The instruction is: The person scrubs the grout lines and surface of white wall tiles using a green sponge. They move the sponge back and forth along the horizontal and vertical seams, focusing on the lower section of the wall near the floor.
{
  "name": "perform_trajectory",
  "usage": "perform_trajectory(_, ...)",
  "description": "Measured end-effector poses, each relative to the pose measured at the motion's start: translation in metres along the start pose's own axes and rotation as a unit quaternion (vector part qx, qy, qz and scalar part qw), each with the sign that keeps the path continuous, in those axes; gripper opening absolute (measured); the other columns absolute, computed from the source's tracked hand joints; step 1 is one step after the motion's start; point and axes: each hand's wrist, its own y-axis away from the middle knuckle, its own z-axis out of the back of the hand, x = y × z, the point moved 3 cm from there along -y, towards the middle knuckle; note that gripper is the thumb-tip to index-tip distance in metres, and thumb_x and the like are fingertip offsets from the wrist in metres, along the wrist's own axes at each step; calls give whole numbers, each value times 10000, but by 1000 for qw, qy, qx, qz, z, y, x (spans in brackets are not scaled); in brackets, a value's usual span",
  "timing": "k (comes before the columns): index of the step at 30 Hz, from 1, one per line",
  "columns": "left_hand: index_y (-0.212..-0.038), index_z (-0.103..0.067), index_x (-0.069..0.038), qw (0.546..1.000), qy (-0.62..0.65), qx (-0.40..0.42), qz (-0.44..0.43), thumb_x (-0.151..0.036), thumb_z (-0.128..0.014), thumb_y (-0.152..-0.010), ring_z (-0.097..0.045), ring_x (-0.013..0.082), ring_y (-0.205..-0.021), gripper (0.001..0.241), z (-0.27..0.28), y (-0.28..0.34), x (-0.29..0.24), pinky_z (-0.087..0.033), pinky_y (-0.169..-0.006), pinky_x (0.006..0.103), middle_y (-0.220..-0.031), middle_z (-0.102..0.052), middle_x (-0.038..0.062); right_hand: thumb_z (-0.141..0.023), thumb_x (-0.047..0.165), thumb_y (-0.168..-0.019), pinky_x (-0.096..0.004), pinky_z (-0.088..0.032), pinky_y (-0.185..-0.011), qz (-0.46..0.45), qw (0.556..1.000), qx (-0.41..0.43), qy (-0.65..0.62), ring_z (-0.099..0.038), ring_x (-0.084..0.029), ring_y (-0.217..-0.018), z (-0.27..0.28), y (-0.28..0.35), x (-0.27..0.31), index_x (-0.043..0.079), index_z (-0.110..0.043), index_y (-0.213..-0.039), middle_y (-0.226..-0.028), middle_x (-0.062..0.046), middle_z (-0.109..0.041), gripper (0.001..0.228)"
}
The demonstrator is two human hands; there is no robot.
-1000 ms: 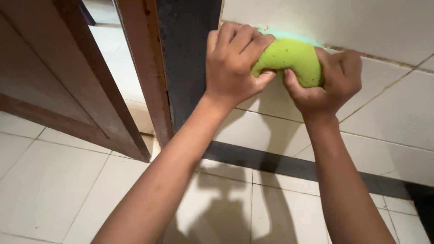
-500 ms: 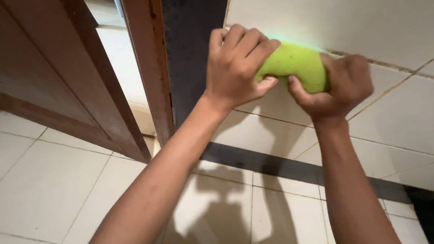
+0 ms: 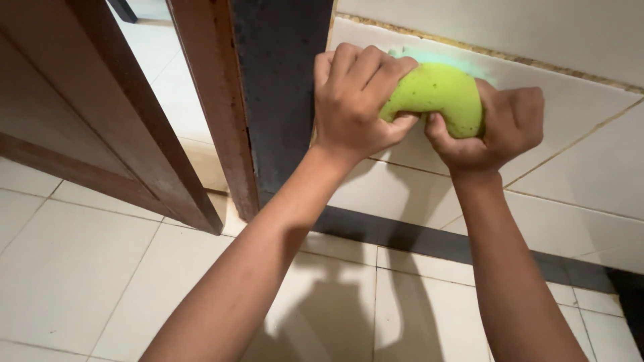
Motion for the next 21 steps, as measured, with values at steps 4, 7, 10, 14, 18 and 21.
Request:
perform_trajectory(4,-1107,-657,-167,1000,-6,5,1,-220,-874,-643,-539,234,-940,515,1,-2,1,-379,-869,411,-959,-569,-5,-842,483,-874,-420,-408,-698,7,1000,-1,3,-503,-286,-807,2,-4,1,82,-768,-1021,-840,-80,-539,433)
perform_trajectory(7,-1112,-665,-153,1000,-6,24,-12,-245,-893,-644,-539,234,-935,528,5,-8,3,-373,-875,424,-972,-572,3,-839,498,-869,-401,-394,-657,15,1000,18,12,-504,-284,-810,7,-11,2,92,-755,-1000,-845,-70,-549,434)
perform_trajectory(10,-1100,-664,-142,997,-24,48,-51,-279,-905,-669,-558,228,-963,513,8,-20,3,-359,-878,440,-969,-560,12,-849,496,-842,-438,-387,-699,33,999,35,14,-500,-283,-794,12,-20,-3,99,-750,-957,-810,-73,-497,425)
perform_trajectory(14,-1153,-657,-169,998,-31,18,-42,-226,-862,-678,-553,214,-1021,520,8,-25,-6,-349,-907,427,-1035,-570,-17,-845,443,-867,-397,-404,-693,37,999,5,18,-507,-279,-824,14,-29,0,67,-756,-1047,-873,-96,-528,426)
perform_trajectory(18,-1154,-654,-200,999,-14,-15,25,-247,-873,-690,-553,212,-1020,515,-6,-8,-7,-356,-913,382,-1012,-570,-33,-836,420,-866,-373,-433,-707,-15,1000,-1,19,-517,-277,-892,2,-10,-3,79,-768,-1062,-898,-70,-586,399)
perform_trajectory(21,-1119,-656,-188,999,-24,-33,-1,-236,-872,-649,-557,208,-984,520,-3,-13,-7,-358,-899,365,-988,-587,-37,-859,423,-882,-379,-449,-720,-21,1000,-12,5,-509,-268,-913,-4,-3,-3,72,-779,-1052,-912,-42,-649,398)
